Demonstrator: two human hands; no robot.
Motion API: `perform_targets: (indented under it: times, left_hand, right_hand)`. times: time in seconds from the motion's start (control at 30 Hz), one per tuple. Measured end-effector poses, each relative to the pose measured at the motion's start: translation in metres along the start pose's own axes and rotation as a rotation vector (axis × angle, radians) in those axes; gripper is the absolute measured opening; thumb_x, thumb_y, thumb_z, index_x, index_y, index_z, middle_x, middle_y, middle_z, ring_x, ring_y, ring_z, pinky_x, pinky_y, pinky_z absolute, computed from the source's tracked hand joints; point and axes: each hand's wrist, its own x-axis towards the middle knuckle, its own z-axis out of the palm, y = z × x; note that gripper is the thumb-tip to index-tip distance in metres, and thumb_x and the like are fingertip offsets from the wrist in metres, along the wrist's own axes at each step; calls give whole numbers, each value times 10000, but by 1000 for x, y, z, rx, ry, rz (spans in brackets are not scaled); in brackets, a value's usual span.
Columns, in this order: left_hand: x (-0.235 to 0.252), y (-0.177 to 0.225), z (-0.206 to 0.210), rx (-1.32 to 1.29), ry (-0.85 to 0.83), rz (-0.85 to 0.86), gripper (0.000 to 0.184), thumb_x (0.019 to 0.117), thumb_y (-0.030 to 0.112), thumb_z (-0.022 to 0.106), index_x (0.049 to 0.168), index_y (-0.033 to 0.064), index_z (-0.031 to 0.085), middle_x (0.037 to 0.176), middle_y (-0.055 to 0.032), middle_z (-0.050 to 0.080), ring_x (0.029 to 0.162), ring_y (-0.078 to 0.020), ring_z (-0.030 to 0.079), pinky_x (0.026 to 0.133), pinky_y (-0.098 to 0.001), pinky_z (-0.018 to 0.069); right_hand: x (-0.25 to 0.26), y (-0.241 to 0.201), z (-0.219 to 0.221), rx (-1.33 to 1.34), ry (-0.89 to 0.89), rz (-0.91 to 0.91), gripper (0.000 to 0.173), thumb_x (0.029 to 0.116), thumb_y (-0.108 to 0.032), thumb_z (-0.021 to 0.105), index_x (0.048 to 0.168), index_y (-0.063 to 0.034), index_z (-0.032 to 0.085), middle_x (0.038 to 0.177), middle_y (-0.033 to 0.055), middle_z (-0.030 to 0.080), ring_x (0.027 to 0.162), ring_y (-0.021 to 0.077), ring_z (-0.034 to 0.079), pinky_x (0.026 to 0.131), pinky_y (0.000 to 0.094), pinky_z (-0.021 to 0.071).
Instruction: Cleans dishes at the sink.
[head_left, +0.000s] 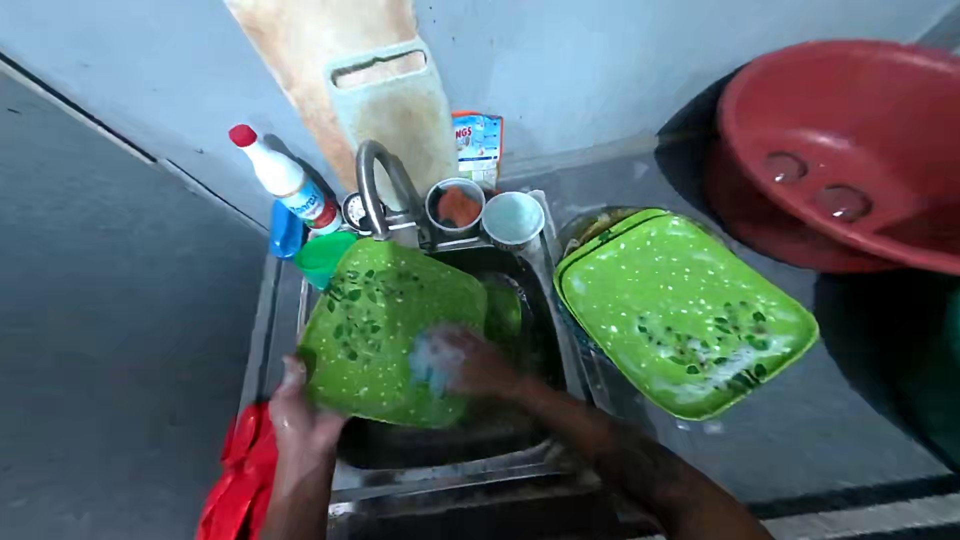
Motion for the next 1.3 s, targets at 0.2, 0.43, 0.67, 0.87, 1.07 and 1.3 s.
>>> perform_targets:
  times: [0.2,0.43,0.67,0.87,1.07,1.3]
  left_hand:
    - [-12,-21,18,-21,-178,-115,362,1055,316,397,1317,111,540,1073,-60,745,946,-183,739,775,-404,647]
    - [6,-5,2,42,-78,8,423,1095,290,226,1410,147,469,1156,-25,709,1025,-168,707,843,-409,626]
    - [-6,-28,16,-16,-220,-150,407,1053,320,424,1399,118,494,1155,-69,722,1020,-191,720,839,-409,633]
    - [17,-21,5,52,-11,-125,412,1115,260,192,1415,156,454,1123,-16,710,970,-149,715,790,-392,629]
    - [15,18,1,193,229,-253,404,1106,394,270,1254,174,576,1006,-7,715,869,-150,718,690,-380,621]
    - [0,19,-17,607,-231,-181,332,746,73,762,1054,126,648,825,64,743,704,-45,695,665,-238,607]
  right_hand:
    - [74,-9,-9,-15,295,189,500,907,-305,709,1359,-104,643,1494,157,539,1457,327,419,1217,509,337]
    - [3,-14,19,-2,53,-214,494,954,-302,684,1401,-101,625,1505,103,562,1447,308,464,1204,528,360]
    - [70,1,-5,-41,248,165,502,971,-198,608,1427,5,561,1544,235,463,1489,382,366,1226,544,308]
    - [-2,-50,34,136,-94,-166,636,880,-342,768,1425,-66,591,1546,156,501,1503,328,370,1244,528,288]
    - [-20,-37,-74,174,-192,-41,398,843,-27,762,1235,16,705,1261,241,683,1204,391,646,1037,546,500]
    - [50,-11,-133,563,406,165,393,885,-11,735,1256,71,633,1138,163,708,1006,141,692,913,307,578]
